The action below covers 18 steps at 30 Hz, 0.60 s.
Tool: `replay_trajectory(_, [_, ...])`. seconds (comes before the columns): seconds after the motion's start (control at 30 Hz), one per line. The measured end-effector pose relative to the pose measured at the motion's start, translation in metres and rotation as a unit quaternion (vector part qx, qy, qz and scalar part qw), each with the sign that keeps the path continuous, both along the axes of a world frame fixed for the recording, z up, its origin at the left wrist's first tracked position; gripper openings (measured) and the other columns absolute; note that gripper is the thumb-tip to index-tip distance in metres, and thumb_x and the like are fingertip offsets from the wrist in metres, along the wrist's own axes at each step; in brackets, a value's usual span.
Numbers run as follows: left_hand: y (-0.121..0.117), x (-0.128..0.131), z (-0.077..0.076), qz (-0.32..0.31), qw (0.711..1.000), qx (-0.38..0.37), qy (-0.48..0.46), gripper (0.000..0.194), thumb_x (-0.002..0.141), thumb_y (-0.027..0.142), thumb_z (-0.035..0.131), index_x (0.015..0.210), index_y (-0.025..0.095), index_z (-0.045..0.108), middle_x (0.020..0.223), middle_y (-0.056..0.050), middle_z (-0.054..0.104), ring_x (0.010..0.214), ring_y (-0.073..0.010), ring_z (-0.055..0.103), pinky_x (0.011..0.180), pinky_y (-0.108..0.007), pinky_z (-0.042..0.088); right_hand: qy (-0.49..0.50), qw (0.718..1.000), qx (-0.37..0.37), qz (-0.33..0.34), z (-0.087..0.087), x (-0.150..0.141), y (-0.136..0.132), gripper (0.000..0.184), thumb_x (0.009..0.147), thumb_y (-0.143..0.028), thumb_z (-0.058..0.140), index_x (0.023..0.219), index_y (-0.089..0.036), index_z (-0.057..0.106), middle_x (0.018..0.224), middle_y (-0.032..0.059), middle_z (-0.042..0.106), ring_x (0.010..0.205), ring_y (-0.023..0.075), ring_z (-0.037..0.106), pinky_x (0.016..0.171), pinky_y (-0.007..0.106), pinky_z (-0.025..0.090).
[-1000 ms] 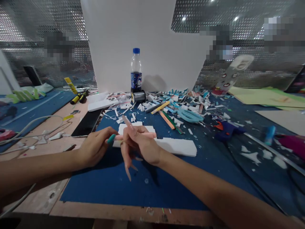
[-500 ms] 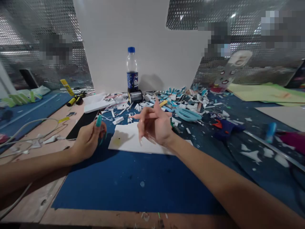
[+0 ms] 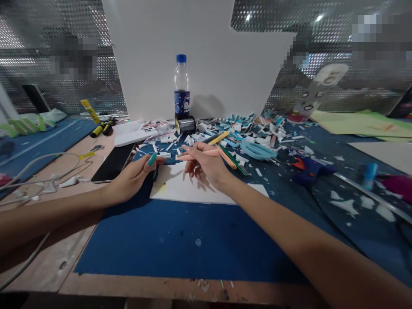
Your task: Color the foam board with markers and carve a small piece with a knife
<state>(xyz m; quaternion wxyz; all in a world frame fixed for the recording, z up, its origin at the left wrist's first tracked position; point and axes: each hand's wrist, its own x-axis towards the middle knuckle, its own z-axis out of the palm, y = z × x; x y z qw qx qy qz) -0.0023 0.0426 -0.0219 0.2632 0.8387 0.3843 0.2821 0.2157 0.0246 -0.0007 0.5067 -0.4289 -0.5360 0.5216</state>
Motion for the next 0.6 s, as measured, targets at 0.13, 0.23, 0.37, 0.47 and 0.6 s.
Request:
replay_trajectory(0.13, [-0.003, 0.000, 0.003, -0.006, 1.000, 0.027, -0.004, 0.036, 0.098, 0.038, 0.023, 0.095, 0.015, 0.051, 0.101, -0.010, 0.063, 0.092, -0.0182, 0.060, 0.083, -0.033, 0.049, -0.031, 0.999, 0.029, 0.029, 0.003, -0.006, -0.010, 0.042, 0.072, -0.037, 0.073, 0.055, -0.019, 0.038, 0.038, -0.0039, 0.055, 0.026, 0.0052, 0.042, 0.027, 0.015, 0.028])
replay_trajectory(0.23, [-0.002, -0.002, 0.004, -0.001, 0.998, 0.057, -0.006, 0.031, 0.097, 0.034, 0.025, 0.087, 0.016, 0.048, 0.086, -0.006, 0.059, 0.077, -0.0152, 0.055, 0.073, -0.030, 0.046, -0.052, 0.997, 0.013, 0.052, 0.005, -0.015, -0.022, 0.045, 0.074, -0.038, 0.071, 0.054, -0.019, 0.036, 0.032, -0.0066, 0.049, 0.024, 0.0031, 0.036, 0.029, 0.014, 0.029])
replay_trajectory(0.37, [-0.002, -0.002, 0.001, 0.026, 0.996, 0.083, -0.016, 0.014, 0.094, 0.026, 0.032, 0.085, 0.018, 0.039, 0.075, -0.001, 0.049, 0.065, -0.0121, 0.047, 0.062, -0.025, 0.040, -0.070, 0.994, -0.029, 0.075, 0.003, -0.027, -0.035, 0.047, 0.076, -0.040, 0.069, 0.053, -0.019, 0.034, 0.032, -0.0051, 0.051, 0.024, 0.0039, 0.039, 0.029, 0.014, 0.028])
replay_trajectory(0.47, [-0.004, -0.001, -0.002, 0.003, 0.992, 0.130, 0.000, 0.003, 0.090, 0.018, 0.033, 0.092, 0.018, 0.033, 0.079, -0.002, 0.050, 0.063, -0.0115, 0.049, 0.058, -0.024, 0.041, -0.063, 0.992, -0.052, 0.099, 0.002, -0.029, -0.038, 0.045, 0.076, -0.040, 0.068, 0.055, -0.019, 0.035, 0.034, -0.0045, 0.053, 0.022, 0.0037, 0.037, 0.025, 0.014, 0.024])
replay_trajectory(0.6, [-0.005, 0.001, -0.003, -0.073, 0.982, 0.148, 0.088, 0.015, 0.089, 0.023, 0.038, 0.102, 0.015, 0.033, 0.090, -0.009, 0.055, 0.073, -0.0166, 0.054, 0.062, -0.029, 0.046, -0.105, 0.990, -0.032, 0.083, 0.001, -0.027, -0.039, 0.045, 0.076, -0.039, 0.068, 0.054, -0.019, 0.035, 0.033, -0.0052, 0.051, 0.023, 0.0032, 0.037, 0.026, 0.014, 0.025])
